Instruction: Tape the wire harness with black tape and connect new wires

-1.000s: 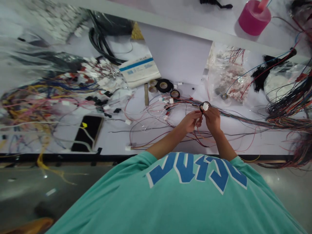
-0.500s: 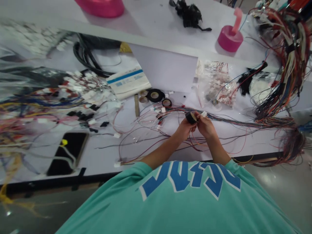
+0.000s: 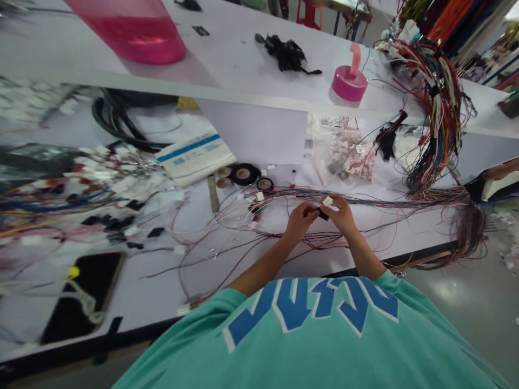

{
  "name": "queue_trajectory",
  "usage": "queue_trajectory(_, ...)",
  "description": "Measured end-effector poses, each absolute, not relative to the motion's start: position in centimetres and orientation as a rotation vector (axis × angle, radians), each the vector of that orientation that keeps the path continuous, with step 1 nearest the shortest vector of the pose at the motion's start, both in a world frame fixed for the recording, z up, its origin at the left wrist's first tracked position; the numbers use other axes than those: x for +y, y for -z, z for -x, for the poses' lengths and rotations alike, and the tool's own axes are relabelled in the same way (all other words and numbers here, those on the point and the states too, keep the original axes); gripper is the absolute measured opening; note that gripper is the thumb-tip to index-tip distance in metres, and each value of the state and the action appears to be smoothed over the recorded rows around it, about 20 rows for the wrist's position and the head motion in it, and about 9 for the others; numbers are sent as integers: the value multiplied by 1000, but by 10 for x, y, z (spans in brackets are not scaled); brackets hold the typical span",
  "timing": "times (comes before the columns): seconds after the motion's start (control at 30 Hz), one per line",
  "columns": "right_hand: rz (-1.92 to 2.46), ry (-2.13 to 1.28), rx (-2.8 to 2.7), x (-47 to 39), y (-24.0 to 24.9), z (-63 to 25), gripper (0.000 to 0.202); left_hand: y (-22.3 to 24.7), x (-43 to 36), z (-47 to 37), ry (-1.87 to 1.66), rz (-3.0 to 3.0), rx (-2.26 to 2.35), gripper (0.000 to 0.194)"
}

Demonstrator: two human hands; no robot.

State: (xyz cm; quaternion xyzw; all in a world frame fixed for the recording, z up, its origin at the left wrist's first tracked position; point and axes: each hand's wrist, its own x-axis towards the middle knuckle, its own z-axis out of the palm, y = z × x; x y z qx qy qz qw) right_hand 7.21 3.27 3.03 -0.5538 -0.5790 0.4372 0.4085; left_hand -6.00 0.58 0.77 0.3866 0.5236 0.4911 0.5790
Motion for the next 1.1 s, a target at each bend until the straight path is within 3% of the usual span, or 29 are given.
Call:
queue_trajectory(0.23,1570,-1197,-1332,18,-19,-54,22,-6,3,57,-1146,-1247,1542,5)
queue_trajectory(0.4,1630,-1155,-1298,21,-21,-52,22,-6,2,52,-1228,-1135,1428,4)
queue_trajectory(0.53,1661,-1099,-1223,22,-20,-50,16,-9,7,48,-1335,-599,1290,30)
queue_trajectory(0.6,1614,-1137,-1148,22,-17,-48,18,-11,11,51,-1261,-442,1180,33)
queue_trajectory(0.77,1391,-1375,-1035,24,-16,-52,32,-9,17,63,-939,-417,902,24)
queue_trajectory(0.93,1378,-1612,-977,26,-25,-66,41,-2,11,65,-1051,-484,830,20)
queue_trajectory(1.1,1433,-1552,-1065,27,-27,-73,40,-2,6,64,-1146,-584,832,8)
